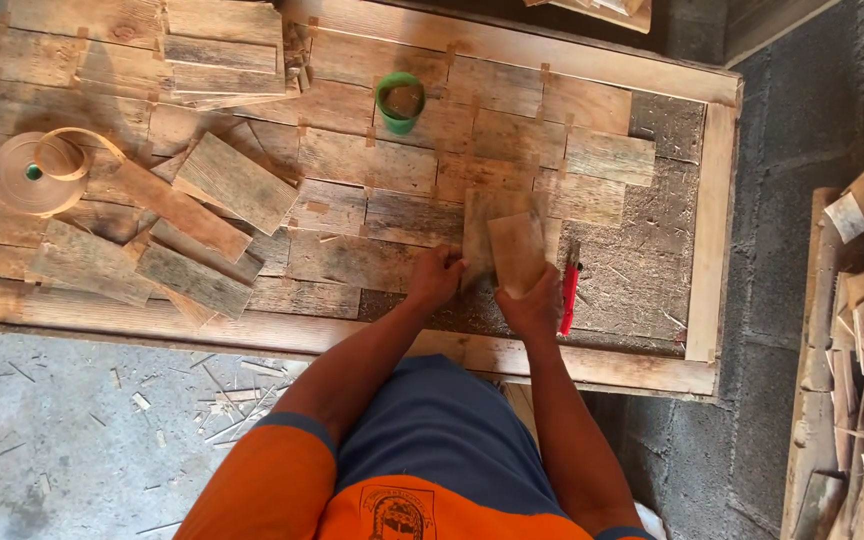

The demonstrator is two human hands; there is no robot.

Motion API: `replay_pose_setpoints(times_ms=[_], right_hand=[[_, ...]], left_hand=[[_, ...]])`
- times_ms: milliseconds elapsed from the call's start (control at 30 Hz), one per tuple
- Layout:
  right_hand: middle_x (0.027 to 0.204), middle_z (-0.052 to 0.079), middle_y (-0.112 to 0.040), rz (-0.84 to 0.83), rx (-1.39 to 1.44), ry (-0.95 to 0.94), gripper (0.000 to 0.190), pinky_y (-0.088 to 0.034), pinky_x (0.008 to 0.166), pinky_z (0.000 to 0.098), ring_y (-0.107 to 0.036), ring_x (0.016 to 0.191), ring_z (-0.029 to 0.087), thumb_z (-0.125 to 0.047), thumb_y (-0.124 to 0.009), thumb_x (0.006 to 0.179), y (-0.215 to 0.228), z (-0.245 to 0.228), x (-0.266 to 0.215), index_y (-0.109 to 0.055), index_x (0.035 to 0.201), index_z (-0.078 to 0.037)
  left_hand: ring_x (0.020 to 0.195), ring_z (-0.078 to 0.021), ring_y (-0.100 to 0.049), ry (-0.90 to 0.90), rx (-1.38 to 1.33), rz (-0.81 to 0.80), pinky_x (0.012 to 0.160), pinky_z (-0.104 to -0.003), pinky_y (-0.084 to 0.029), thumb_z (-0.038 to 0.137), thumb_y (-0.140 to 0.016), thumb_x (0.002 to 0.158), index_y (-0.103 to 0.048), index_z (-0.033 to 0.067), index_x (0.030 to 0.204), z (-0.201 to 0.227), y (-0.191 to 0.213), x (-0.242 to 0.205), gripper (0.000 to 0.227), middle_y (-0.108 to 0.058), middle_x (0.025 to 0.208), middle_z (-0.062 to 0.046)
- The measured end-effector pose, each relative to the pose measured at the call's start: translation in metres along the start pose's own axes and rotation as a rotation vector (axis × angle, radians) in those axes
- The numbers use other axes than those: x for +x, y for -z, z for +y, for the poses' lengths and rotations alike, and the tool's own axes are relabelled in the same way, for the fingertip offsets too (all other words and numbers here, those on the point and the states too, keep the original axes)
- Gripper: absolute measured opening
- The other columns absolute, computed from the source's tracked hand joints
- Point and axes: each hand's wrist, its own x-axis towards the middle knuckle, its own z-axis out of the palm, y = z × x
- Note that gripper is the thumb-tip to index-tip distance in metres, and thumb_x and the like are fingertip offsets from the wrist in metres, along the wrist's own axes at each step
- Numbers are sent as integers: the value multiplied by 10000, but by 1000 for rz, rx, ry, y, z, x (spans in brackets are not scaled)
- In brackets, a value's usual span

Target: Applying glue and trimming wood veneer pieces onto a wooden surface.

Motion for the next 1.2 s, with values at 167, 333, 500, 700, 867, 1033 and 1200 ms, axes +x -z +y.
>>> replay_pose_setpoints(times_ms=[167,333,500,700,867,1033,1200], right_hand=[[1416,243,-461,56,-3,-11,1094,-393,1077,608,-481,1300,432,-418,-907,669,-1,-4,-1,-287,1496,-60],[1442,228,-439,138,108,-183,1022,-423,1008,613,-464,1311,421,-388,-856,743,18,-16,-7,-256,1517,-94],[1127,154,-706,121,328,87,373,-556,896,440,-701,1036,289,-194,-637,1021,-34,14,15,-571,1353,-37],[955,135,-746,-20,489,-2,222,-560,748,342,-696,831,206,-121,-681,950,-68,18,40,-670,1122,18],[896,111,-756,-2,420,-28,211,-557,744,345,-707,796,203,-131,-719,915,-74,15,47,-701,1074,7],[897,135,-760,-25,322,-53,263,-557,765,359,-720,806,226,-158,-752,889,-72,10,48,-719,1092,6],[939,133,-768,-20,364,-95,292,-553,792,359,-721,849,235,-183,-767,883,-74,9,50,-720,1106,0]], left_hand=[[916,-257,-720,22,-16,91,822,-409,-578,77,-726,856,-722,56,1108,-11,-4,8,253,-753,1000,-110],[909,-280,-723,-10,29,114,820,-420,-577,5,-670,843,-732,68,1073,2,3,3,246,-753,966,-120],[923,-312,-723,-62,107,97,835,-441,-572,18,-674,845,-740,82,1102,21,14,-2,273,-756,997,-128],[1023,-341,-684,-174,337,229,849,-466,-555,56,-657,930,-732,104,1154,11,19,1,242,-710,1152,-125],[1239,-311,-607,-484,526,165,1006,-436,-536,29,-655,925,-717,85,1173,2,27,16,261,-643,1302,-94],[1425,-335,-460,-683,668,14,1120,-435,-455,-58,-665,821,-673,40,1269,21,37,21,459,-519,1493,-140],[1497,-331,-337,-607,700,-97,1191,-439,-349,-87,-680,779,-595,44,1394,25,38,25,635,-356,1620,-165]])
